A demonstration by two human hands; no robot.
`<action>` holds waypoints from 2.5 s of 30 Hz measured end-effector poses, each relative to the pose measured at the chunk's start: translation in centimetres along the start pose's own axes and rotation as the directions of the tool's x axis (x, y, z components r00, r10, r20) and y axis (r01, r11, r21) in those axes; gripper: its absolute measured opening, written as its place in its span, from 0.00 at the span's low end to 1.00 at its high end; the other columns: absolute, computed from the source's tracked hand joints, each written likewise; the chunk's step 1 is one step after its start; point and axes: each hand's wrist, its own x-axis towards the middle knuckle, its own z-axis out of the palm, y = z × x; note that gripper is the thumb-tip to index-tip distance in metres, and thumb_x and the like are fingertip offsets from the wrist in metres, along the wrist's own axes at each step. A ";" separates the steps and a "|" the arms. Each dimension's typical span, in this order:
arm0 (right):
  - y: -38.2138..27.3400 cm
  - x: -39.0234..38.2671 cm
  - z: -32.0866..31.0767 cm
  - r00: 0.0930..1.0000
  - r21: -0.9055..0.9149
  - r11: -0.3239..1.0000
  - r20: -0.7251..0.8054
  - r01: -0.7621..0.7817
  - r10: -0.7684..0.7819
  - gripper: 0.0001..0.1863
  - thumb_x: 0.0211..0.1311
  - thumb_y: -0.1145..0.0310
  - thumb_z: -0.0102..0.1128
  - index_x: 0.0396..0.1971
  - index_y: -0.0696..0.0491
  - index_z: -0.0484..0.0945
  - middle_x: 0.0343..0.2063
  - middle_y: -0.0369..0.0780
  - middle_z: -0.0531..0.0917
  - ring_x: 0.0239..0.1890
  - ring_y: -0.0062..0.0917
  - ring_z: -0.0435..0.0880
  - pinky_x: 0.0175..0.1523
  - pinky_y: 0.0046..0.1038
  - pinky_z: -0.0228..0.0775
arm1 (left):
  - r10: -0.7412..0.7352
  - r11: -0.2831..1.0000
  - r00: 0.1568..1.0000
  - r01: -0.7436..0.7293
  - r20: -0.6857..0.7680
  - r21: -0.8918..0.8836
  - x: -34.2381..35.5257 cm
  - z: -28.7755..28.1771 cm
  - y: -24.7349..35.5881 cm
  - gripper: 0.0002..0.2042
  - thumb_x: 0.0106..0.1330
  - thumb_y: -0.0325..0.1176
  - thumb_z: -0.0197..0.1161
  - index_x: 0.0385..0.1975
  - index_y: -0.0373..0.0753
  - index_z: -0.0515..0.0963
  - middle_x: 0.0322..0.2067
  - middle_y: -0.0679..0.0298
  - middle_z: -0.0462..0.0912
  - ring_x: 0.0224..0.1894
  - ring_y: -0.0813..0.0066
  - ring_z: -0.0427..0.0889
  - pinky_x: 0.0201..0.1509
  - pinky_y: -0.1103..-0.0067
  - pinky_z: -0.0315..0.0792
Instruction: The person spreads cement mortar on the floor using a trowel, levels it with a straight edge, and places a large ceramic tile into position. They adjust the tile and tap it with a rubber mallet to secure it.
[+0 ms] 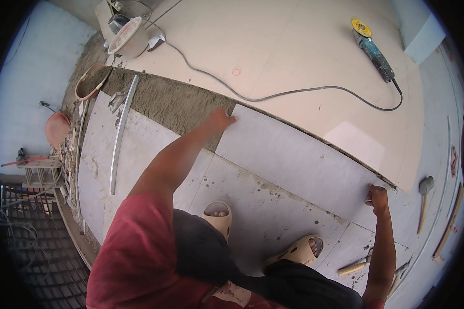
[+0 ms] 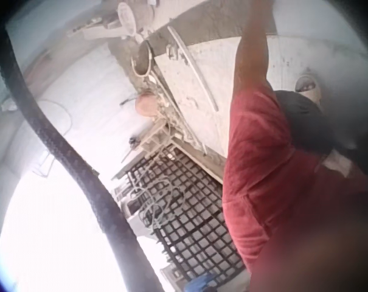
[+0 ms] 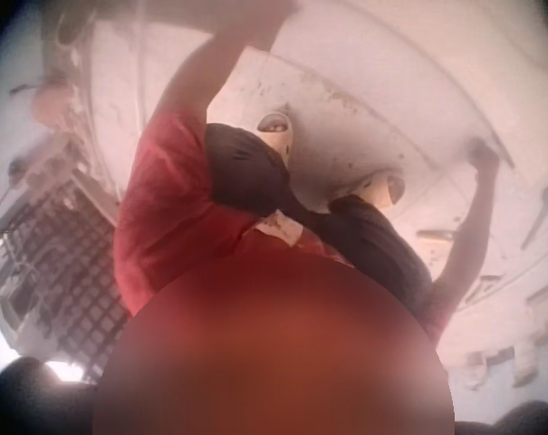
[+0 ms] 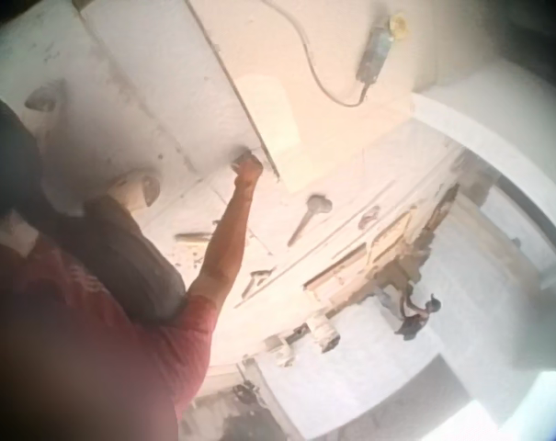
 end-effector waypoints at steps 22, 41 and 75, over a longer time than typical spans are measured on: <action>-3.6 -3.9 -0.7 0.987 0.206 0.976 -0.129 -0.068 0.096 0.20 0.56 0.56 0.74 0.18 0.54 0.74 0.15 0.33 0.73 0.17 0.16 0.66 0.22 0.22 0.57 | -0.101 0.893 0.973 0.181 0.209 -0.411 -2.5 -2.4 -1.5 0.25 0.68 0.55 0.62 0.43 0.35 0.80 0.35 0.65 0.83 0.37 0.76 0.79 0.42 0.76 0.76; -3.2 -21.1 0.6 0.989 0.181 0.981 -0.142 0.072 -0.047 0.10 0.49 0.81 0.75 0.29 0.61 0.81 0.28 0.34 0.79 0.34 0.18 0.80 0.43 0.25 0.74 | -0.058 0.962 0.834 0.195 0.549 -0.194 -14.0 -14.3 -3.1 0.58 0.36 0.44 0.84 0.69 0.25 0.58 0.66 0.43 0.68 0.70 0.56 0.66 0.70 0.68 0.64; 16.1 -26.5 2.0 0.689 0.168 0.884 -0.570 -0.436 0.448 0.25 0.61 0.53 0.66 0.37 0.62 0.70 0.25 0.54 0.80 0.29 0.46 0.82 0.37 0.40 0.73 | 0.342 0.527 0.726 -0.674 0.596 0.519 -17.7 -4.1 20.6 0.72 0.32 0.69 0.78 0.72 0.27 0.45 0.72 0.42 0.53 0.77 0.49 0.46 0.80 0.57 0.36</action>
